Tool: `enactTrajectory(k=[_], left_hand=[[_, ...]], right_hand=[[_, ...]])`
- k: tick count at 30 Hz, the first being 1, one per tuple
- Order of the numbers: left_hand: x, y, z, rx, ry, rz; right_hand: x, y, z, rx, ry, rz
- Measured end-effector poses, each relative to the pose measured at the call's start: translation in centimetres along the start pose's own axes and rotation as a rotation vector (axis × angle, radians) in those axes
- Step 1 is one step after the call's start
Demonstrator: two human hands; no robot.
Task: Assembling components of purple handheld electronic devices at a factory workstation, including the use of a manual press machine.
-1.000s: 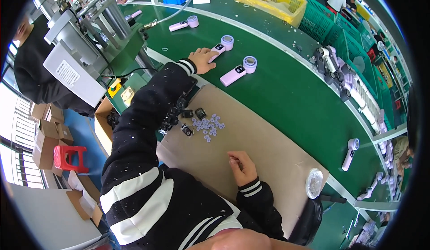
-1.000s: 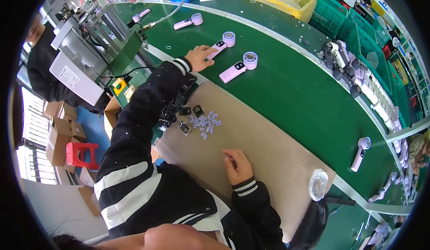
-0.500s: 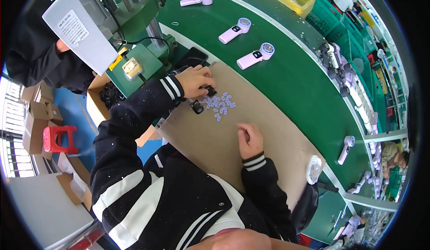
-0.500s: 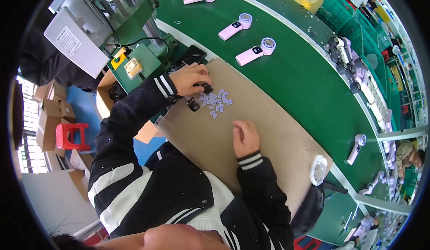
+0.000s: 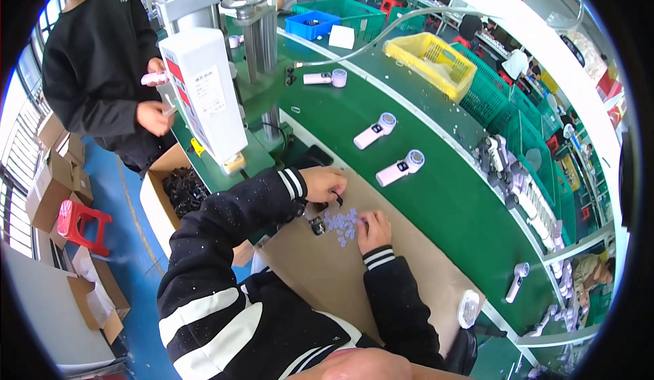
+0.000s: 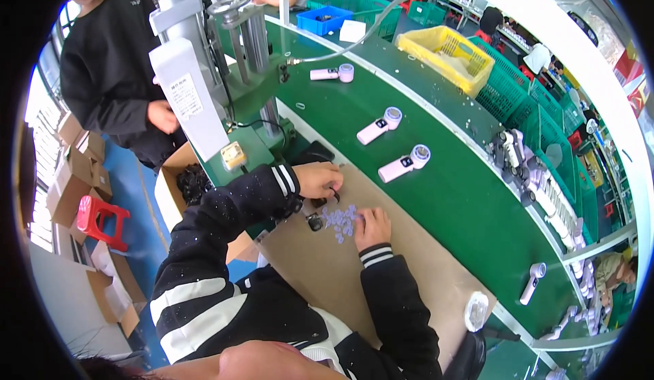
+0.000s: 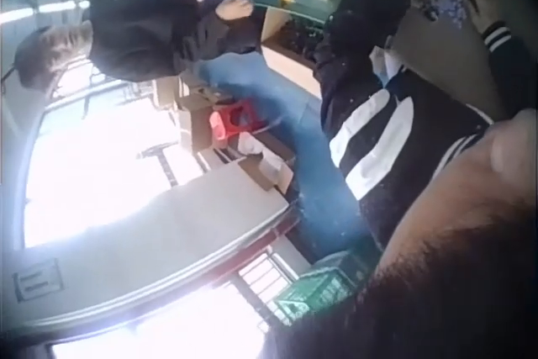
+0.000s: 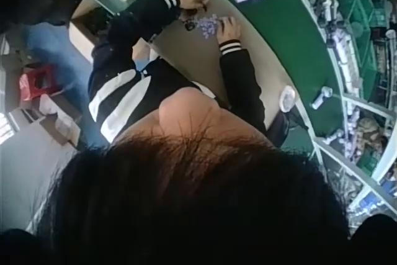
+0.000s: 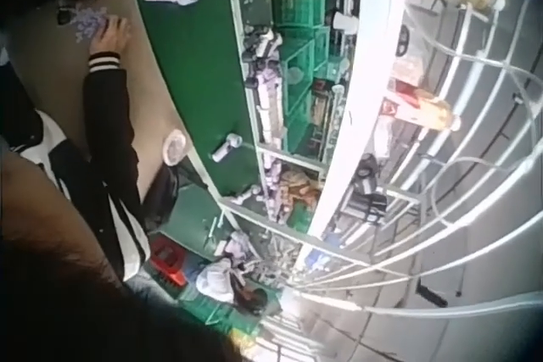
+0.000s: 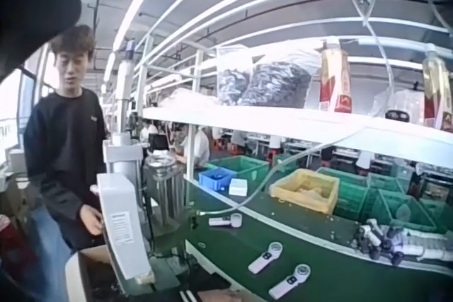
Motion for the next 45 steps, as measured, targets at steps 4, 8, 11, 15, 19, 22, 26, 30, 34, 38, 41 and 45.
enactTrajectory(k=[4,8,11,15,19,22,26,30,34,38,41,45], left_hand=[[0.9,1.3,-0.1,0.088,-0.112,0.16],[0.3,0.2,-0.9,0.04,-0.09,0.19],[0.3,0.2,-0.8,0.059,-0.094,0.241],[0.6,0.7,-0.8,0.067,-0.082,0.307],[1.2,0.1,-0.8,0.019,-0.034,0.366],[1.7,-0.8,-0.9,-0.056,-0.029,0.315],[1.6,-1.5,-1.1,-0.042,-0.068,0.279],[1.4,-1.5,-0.9,0.003,-0.095,0.272],[1.3,-1.2,-0.7,0.029,-0.064,0.304],[1.7,-1.1,-0.8,0.016,-0.088,0.28],[1.3,-1.3,-0.8,0.013,-0.104,0.279],[1.0,-1.6,-0.8,0.021,-0.116,0.269]], right_hand=[[0.1,0.1,-0.1,-0.026,0.004,-0.035],[0.4,0.3,0.0,-0.034,-0.02,-0.158],[0.4,0.6,0.2,-0.022,-0.072,-0.265],[0.9,0.6,-0.2,-0.016,-0.113,-0.363],[0.9,0.4,-0.2,-0.055,-0.084,-0.353],[0.4,0.5,-0.3,-0.08,-0.048,-0.236],[0.2,0.7,-0.3,-0.093,-0.045,-0.211],[0.1,0.8,-0.4,-0.085,-0.065,-0.268],[0.3,1.0,-0.4,-0.046,-0.092,-0.385],[0.6,0.8,-0.2,-0.105,-0.105,-0.359],[0.5,0.9,-0.2,-0.109,-0.119,-0.351],[0.4,0.9,-0.2,-0.104,-0.124,-0.338]])
Point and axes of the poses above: each hand's wrist, its own z-axis away from the middle knuckle, its own y-axis out of the back of the hand, x = y × z, the point moved 7 cm from there along -z, towards the middle knuckle, and after that the axes turned 15 degrees about -x, right-handed, at the moved point
